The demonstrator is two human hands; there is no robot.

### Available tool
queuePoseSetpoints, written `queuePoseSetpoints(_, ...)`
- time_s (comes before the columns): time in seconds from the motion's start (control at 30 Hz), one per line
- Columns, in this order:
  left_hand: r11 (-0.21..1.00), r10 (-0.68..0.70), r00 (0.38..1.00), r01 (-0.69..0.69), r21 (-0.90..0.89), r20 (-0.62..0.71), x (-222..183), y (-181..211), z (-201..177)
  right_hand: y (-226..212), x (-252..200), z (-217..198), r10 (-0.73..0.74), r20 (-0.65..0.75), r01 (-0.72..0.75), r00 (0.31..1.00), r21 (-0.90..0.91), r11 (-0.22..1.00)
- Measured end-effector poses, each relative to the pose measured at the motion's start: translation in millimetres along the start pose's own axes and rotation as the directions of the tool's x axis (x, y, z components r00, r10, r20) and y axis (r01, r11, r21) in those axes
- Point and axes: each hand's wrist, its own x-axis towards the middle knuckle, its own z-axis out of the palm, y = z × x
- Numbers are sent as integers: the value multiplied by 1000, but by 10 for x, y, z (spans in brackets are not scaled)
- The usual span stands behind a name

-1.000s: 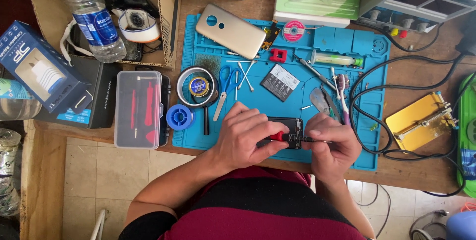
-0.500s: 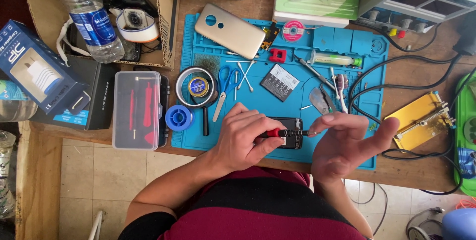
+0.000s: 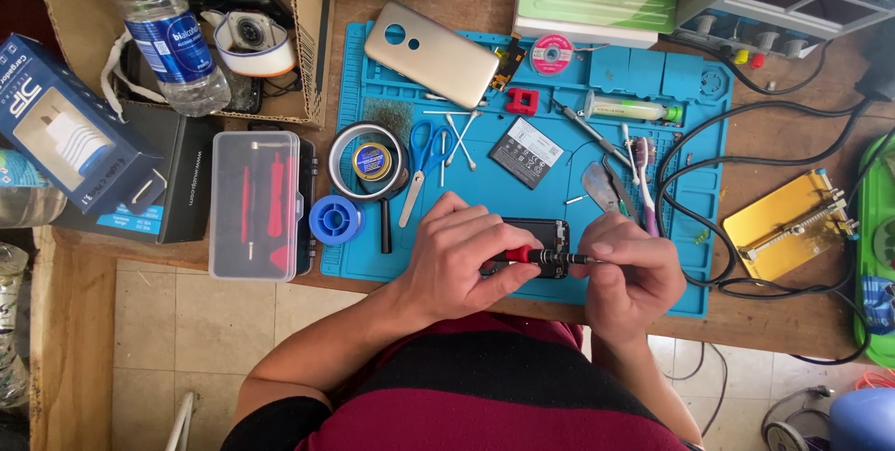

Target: Adjusting and disassembling a mobile phone casing using a screwdriver and manual prying.

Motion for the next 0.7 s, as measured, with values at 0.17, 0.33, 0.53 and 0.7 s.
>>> queuePoseSetpoints(0.17, 1000, -14, 1000, 14, -6, 6, 2, -4, -4, -10, -5, -46, 53, -93, -44, 994, 92, 995)
queuePoseSetpoints(0.33, 998, -67, 997, 68, -16, 48, -59, -92, 33, 102, -47, -168, 136, -201, -105, 970, 158, 982)
queuePoseSetpoints(0.53, 994, -103, 989, 107, -30, 103, -2, -48, 19, 38, -40, -40, 157, -162, -127, 974, 181, 975)
queuePoseSetpoints(0.7, 996, -84, 989, 87, -14, 123, 31, -12, -3, -17, 22, 69, 198, -76, -182, 977, 182, 966)
